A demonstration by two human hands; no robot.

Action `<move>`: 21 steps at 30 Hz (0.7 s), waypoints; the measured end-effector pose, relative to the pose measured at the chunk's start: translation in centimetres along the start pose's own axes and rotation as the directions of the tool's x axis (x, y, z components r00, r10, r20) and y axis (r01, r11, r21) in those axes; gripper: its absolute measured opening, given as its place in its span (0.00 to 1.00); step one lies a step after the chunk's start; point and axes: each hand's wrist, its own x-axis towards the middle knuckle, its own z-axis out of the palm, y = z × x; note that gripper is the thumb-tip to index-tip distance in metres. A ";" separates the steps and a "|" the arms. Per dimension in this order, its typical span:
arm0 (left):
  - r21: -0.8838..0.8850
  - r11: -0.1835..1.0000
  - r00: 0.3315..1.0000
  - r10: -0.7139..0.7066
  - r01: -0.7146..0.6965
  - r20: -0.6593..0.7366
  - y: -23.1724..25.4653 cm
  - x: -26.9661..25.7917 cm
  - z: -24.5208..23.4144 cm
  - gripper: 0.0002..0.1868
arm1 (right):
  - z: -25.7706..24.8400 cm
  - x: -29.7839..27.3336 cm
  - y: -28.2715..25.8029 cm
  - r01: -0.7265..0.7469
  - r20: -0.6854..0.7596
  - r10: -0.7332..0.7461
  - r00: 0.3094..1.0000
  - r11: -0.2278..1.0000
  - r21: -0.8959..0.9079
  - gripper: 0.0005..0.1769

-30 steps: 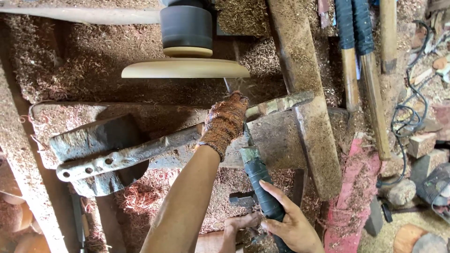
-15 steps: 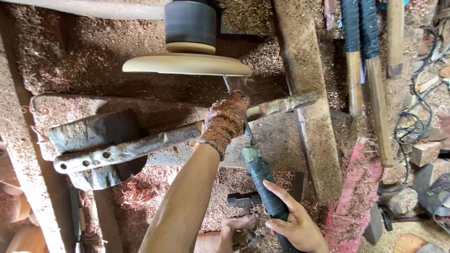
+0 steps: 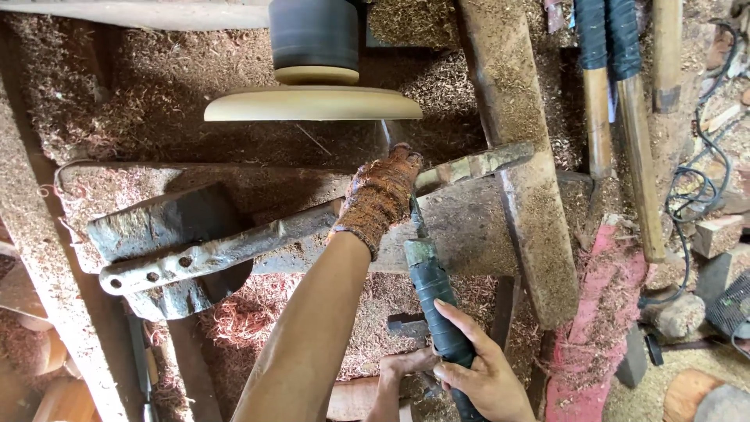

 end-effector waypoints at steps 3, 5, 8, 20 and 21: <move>0.056 0.998 0.999 0.038 -0.036 -0.026 -0.4 0.8 0.6 0.61 | 0.4 -0.1 0.4 -0.086 -0.045 0.087 0.995 0.996 0.013 0.46; 0.088 0.994 0.997 0.062 -0.059 -0.036 -0.8 1.5 1.4 0.63 | 1.4 -0.1 -0.1 -0.062 -0.054 0.063 0.997 0.998 0.026 0.44; 0.047 0.992 0.990 0.120 -0.117 -0.080 -1.6 3.5 2.9 0.48 | 2.5 -0.4 -0.3 -0.027 -0.075 0.029 0.997 0.999 0.028 0.42; -0.090 0.984 0.988 0.147 -0.151 -0.051 -1.4 3.4 2.4 0.38 | 5.0 -0.4 1.0 -0.008 -0.161 0.022 0.987 0.996 0.086 0.45; -0.163 0.984 0.996 0.077 -0.069 0.042 -0.7 2.4 1.3 0.42 | 5.0 -0.5 0.9 -0.058 -0.198 0.088 0.976 0.986 0.153 0.47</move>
